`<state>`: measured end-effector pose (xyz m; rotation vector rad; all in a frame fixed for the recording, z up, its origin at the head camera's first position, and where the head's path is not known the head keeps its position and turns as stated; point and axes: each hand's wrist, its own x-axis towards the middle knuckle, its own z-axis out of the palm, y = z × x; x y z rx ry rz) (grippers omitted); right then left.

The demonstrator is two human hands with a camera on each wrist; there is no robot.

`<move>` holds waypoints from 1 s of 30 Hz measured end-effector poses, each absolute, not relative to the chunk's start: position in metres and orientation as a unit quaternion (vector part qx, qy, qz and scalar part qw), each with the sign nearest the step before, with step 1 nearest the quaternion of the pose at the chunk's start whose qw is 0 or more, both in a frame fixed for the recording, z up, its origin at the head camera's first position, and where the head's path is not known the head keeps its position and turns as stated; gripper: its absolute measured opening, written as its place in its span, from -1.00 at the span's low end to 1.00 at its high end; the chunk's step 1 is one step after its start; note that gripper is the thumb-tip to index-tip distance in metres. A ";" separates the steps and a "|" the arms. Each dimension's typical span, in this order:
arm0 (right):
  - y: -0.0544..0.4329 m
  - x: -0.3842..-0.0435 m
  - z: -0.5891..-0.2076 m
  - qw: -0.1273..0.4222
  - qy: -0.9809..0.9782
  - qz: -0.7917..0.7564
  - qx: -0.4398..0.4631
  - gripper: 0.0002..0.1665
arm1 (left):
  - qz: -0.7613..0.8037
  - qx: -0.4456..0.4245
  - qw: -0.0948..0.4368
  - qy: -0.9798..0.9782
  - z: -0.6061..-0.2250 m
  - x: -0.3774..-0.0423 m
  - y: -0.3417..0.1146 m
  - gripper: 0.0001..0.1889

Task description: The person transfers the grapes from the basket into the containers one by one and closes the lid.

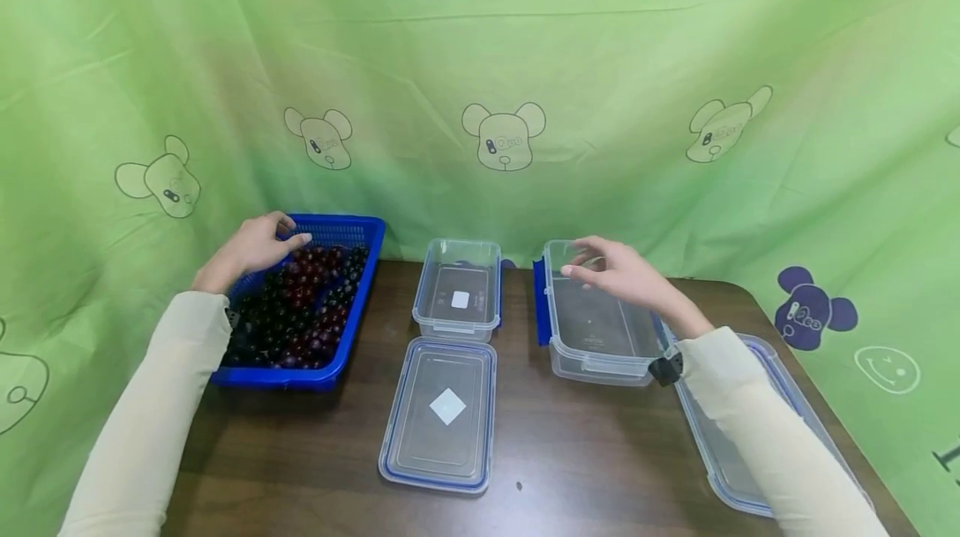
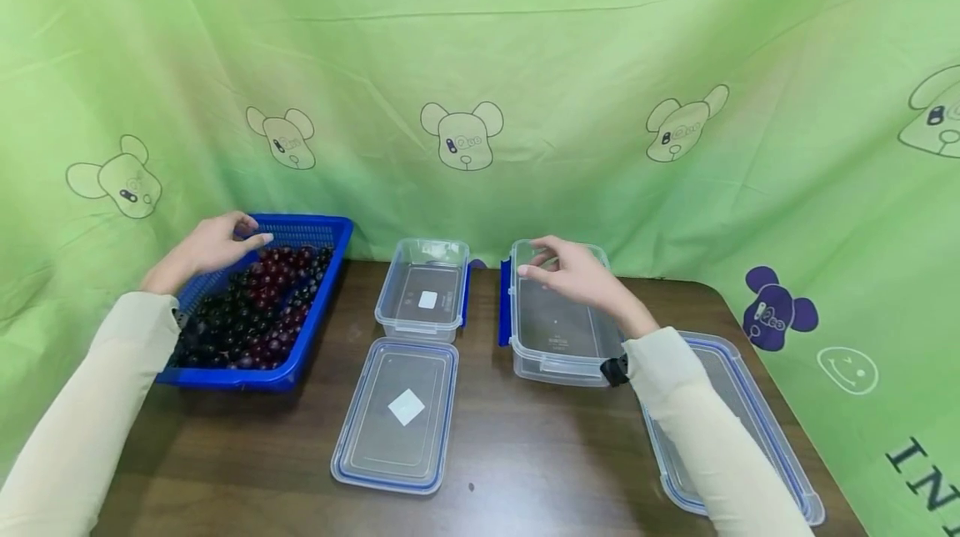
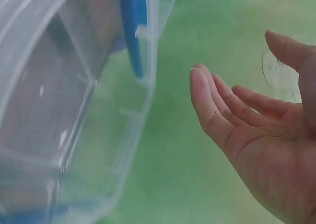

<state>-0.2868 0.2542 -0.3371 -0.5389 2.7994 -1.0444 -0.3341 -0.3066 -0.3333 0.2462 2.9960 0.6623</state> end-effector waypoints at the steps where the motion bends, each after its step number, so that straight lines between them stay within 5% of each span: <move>1: 0.249 -0.289 -0.340 0.059 0.915 -0.355 -0.181 -0.21 | 0.219 0.075 0.039 0.972 -0.334 -0.335 -0.306 -0.16; 14: 0.200 -0.313 -0.366 0.174 0.821 -0.530 -0.121 -0.30 | 0.239 0.055 0.076 0.967 -0.338 -0.343 -0.293 0.07; 30: 0.165 -0.330 -0.386 0.223 0.791 -0.567 -0.056 -0.31 | 0.242 0.036 0.072 0.967 -0.357 -0.354 -0.294 0.21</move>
